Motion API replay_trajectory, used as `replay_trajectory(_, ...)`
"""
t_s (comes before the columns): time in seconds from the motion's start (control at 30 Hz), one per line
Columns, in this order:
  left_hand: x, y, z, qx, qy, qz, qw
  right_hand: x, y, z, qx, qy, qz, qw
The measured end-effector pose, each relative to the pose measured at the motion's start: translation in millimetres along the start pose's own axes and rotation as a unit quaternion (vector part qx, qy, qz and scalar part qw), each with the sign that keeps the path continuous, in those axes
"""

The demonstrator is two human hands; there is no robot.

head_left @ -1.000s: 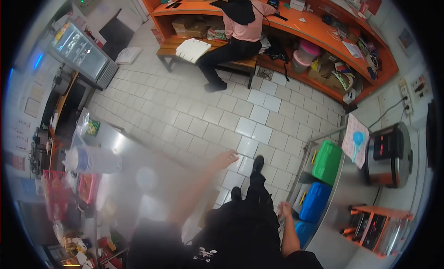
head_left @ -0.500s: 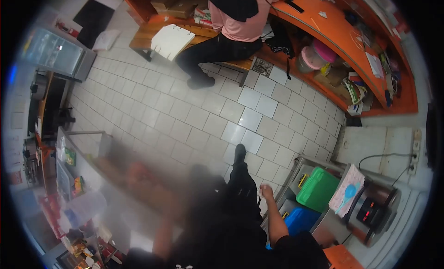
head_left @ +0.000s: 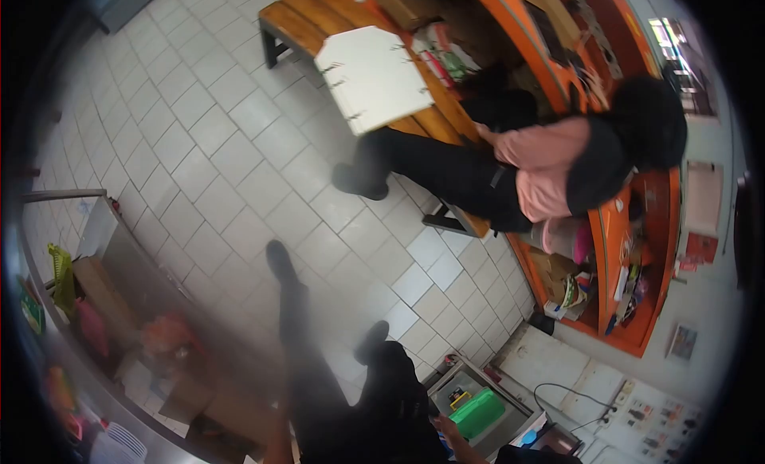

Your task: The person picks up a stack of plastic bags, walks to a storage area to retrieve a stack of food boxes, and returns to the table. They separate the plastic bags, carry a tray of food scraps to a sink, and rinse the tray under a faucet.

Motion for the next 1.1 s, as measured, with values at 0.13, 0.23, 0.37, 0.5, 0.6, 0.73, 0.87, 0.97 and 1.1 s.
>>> replay_trajectory(0.13, -107.0, -35.0, -17.7, -0.085, -0.100, 0.129, 0.983, 50.5, 25.6, 61.8, -0.004, 0.011, 0.153, 0.988)
replay_trajectory(0.23, -191.7, -68.0, -28.9, -0.074, -0.124, 0.221, 0.964, 124.4, 60.0, 73.7, 0.024, -0.055, 0.061, 0.996)
replay_trajectory(0.37, -203.9, -99.7, -53.9, -0.086, -0.131, 0.226, 0.961, 234.4, 102.7, 111.3, 0.018, -0.183, 0.019, 0.983)
replay_trajectory(0.5, -249.3, -116.8, -61.6, -0.058, -0.139, 0.195, 0.969, 270.8, 138.6, 142.8, 0.048, -0.200, -0.015, 0.979)
replay_trajectory(0.6, -275.5, -135.6, -73.1, -0.059, -0.124, 0.164, 0.977, 277.7, 154.7, 141.9, 0.051, -0.159, 0.028, 0.986)
replay_trajectory(0.73, -345.8, -177.8, -93.1, -0.100, -0.050, 0.055, 0.992, 346.6, 186.2, 153.3, 0.027, -0.221, 0.038, 0.974)
replay_trajectory(0.87, -401.6, -230.2, -118.7, -0.163, 0.039, -0.095, 0.981, 471.6, 233.4, 149.8, 0.011, -0.396, 0.017, 0.918)
replay_trajectory(0.97, -356.6, -280.3, -168.1, -0.036, 0.038, -0.145, 0.988, 569.2, 272.9, 163.5, -0.062, -0.533, 0.051, 0.842)
replay_trajectory(1.1, -489.2, -334.0, -138.5, -0.124, 0.019, -0.315, 0.941, 671.0, 311.6, 253.0, -0.100, -0.611, -0.041, 0.784)
Point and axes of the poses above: each hand's wrist, its own z-axis away from the middle knuckle, its own y-axis out of the palm, x = y × z, the point moved 8 cm from there along -z, towards the middle knuckle, and after that the axes turned 2 degrees about x, right-handed, at the moved point
